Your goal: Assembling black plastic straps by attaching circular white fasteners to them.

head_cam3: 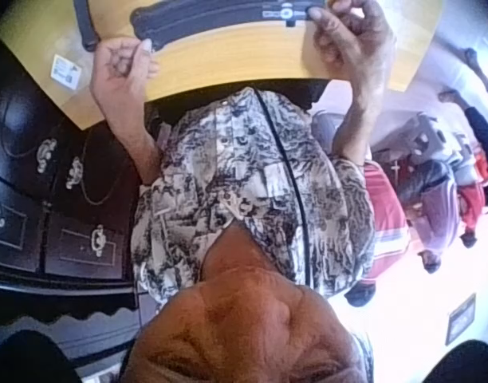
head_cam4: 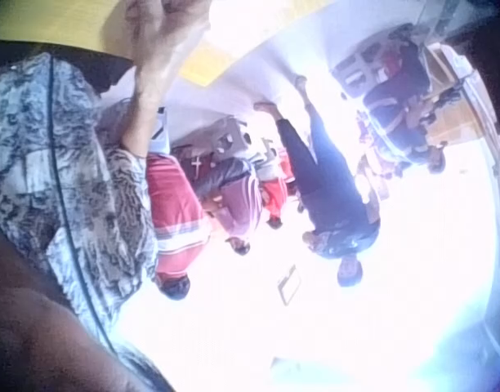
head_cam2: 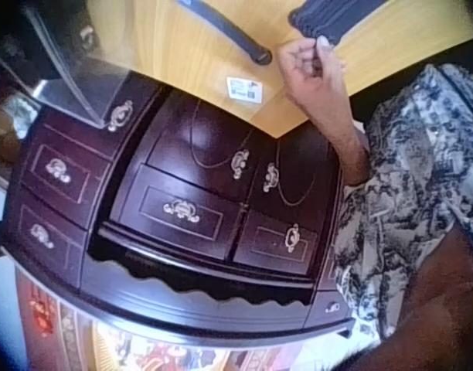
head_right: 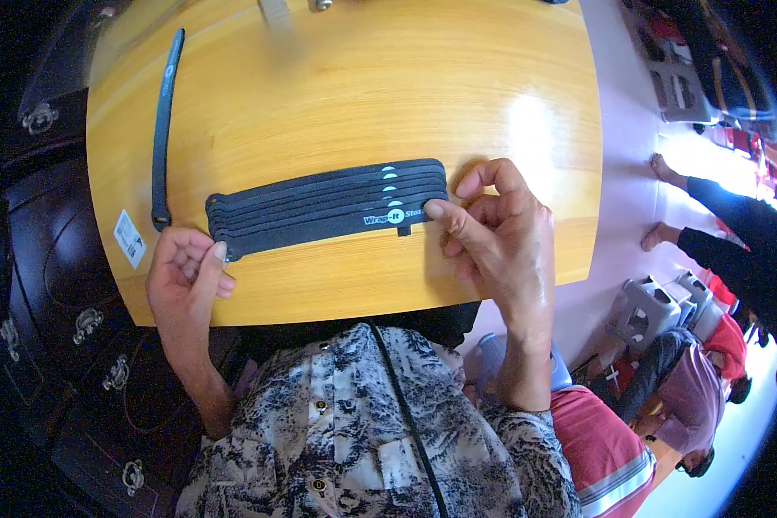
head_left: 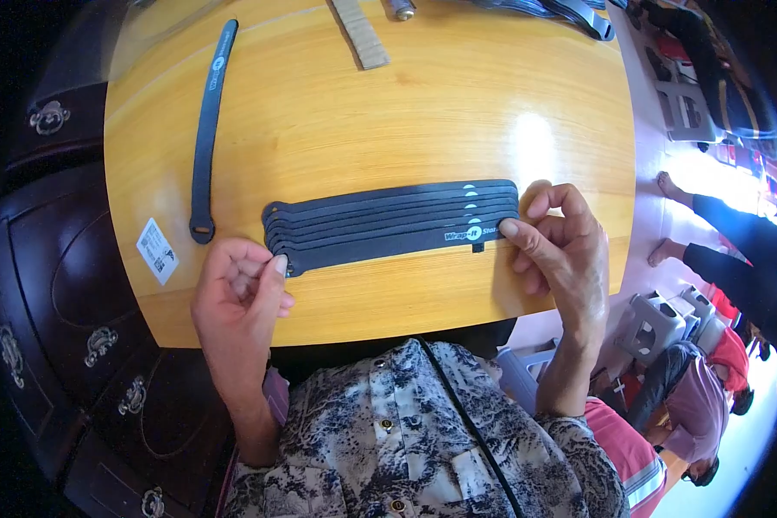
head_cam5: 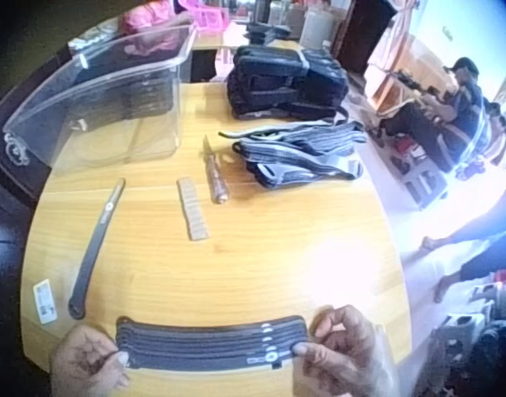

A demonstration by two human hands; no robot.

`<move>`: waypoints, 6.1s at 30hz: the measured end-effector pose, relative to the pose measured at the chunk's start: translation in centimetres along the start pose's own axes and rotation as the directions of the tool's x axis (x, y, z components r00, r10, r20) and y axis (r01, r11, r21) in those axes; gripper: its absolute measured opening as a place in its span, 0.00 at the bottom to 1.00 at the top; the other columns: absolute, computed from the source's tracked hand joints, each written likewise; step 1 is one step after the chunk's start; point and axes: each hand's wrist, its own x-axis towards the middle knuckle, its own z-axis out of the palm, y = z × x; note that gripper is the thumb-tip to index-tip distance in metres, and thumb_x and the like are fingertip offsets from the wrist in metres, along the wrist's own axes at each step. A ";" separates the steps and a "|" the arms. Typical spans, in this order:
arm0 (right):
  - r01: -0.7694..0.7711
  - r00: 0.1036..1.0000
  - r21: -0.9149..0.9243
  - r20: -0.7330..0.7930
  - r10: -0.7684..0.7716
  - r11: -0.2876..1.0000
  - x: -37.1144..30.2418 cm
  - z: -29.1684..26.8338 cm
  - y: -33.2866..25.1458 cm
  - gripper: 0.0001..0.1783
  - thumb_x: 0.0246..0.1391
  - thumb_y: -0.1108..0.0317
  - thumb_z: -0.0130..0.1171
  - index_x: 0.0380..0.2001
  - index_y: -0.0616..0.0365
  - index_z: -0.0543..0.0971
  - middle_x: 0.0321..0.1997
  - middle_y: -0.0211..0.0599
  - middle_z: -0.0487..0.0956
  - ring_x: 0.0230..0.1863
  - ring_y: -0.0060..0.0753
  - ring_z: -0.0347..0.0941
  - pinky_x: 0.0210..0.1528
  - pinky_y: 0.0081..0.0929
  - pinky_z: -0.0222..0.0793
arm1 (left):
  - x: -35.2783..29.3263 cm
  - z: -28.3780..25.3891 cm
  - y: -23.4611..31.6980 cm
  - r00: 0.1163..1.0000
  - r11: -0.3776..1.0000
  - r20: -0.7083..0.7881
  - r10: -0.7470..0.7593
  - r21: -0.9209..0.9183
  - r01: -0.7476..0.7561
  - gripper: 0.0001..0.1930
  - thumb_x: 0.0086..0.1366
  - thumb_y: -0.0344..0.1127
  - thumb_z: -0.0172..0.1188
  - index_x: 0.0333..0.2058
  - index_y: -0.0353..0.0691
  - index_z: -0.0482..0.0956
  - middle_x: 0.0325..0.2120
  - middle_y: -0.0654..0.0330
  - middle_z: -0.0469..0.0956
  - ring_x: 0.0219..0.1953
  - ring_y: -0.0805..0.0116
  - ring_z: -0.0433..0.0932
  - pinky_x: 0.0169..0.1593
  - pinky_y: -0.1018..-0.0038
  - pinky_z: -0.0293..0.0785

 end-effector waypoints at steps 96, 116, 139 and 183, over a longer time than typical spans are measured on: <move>0.788 0.515 0.111 0.422 -0.746 0.606 -4.4 12.2 -7.7 0.06 0.53 0.73 0.60 0.34 0.64 0.78 0.32 0.43 0.79 0.32 0.40 0.79 0.33 0.28 0.75 | -2.0 -4.8 1.0 0.667 0.669 -0.085 0.741 0.191 -0.719 0.19 0.52 0.21 0.66 0.45 0.35 0.79 0.40 0.54 0.79 0.41 0.65 0.80 0.42 0.75 0.78; 0.552 0.574 0.314 0.528 -0.626 0.772 -2.4 13.1 -8.1 0.07 0.50 0.73 0.60 0.32 0.67 0.78 0.23 0.33 0.77 0.27 0.16 0.72 0.32 0.19 0.72 | -2.3 -3.7 -0.2 0.811 0.731 -0.221 0.541 -0.353 -0.584 0.11 0.58 0.16 0.58 0.41 0.29 0.74 0.39 0.57 0.75 0.43 0.73 0.76 0.49 0.78 0.74; 0.778 0.422 0.256 0.463 -0.779 0.573 -1.5 16.0 -7.9 0.07 0.47 0.75 0.61 0.29 0.65 0.74 0.24 0.42 0.76 0.25 0.34 0.76 0.30 0.28 0.73 | -1.4 -4.1 -1.2 0.823 0.747 -0.304 0.479 -0.351 -0.564 0.06 0.62 0.17 0.56 0.37 0.29 0.75 0.41 0.59 0.73 0.42 0.76 0.73 0.49 0.79 0.69; 0.810 0.487 0.067 0.476 -0.732 0.582 -0.5 16.5 -7.5 0.09 0.46 0.74 0.61 0.30 0.67 0.75 0.26 0.50 0.78 0.29 0.46 0.78 0.33 0.34 0.74 | 0.9 -2.1 -3.1 0.818 0.783 -0.348 0.459 -0.276 -0.557 0.09 0.61 0.17 0.56 0.41 0.28 0.75 0.37 0.59 0.76 0.40 0.75 0.76 0.46 0.81 0.74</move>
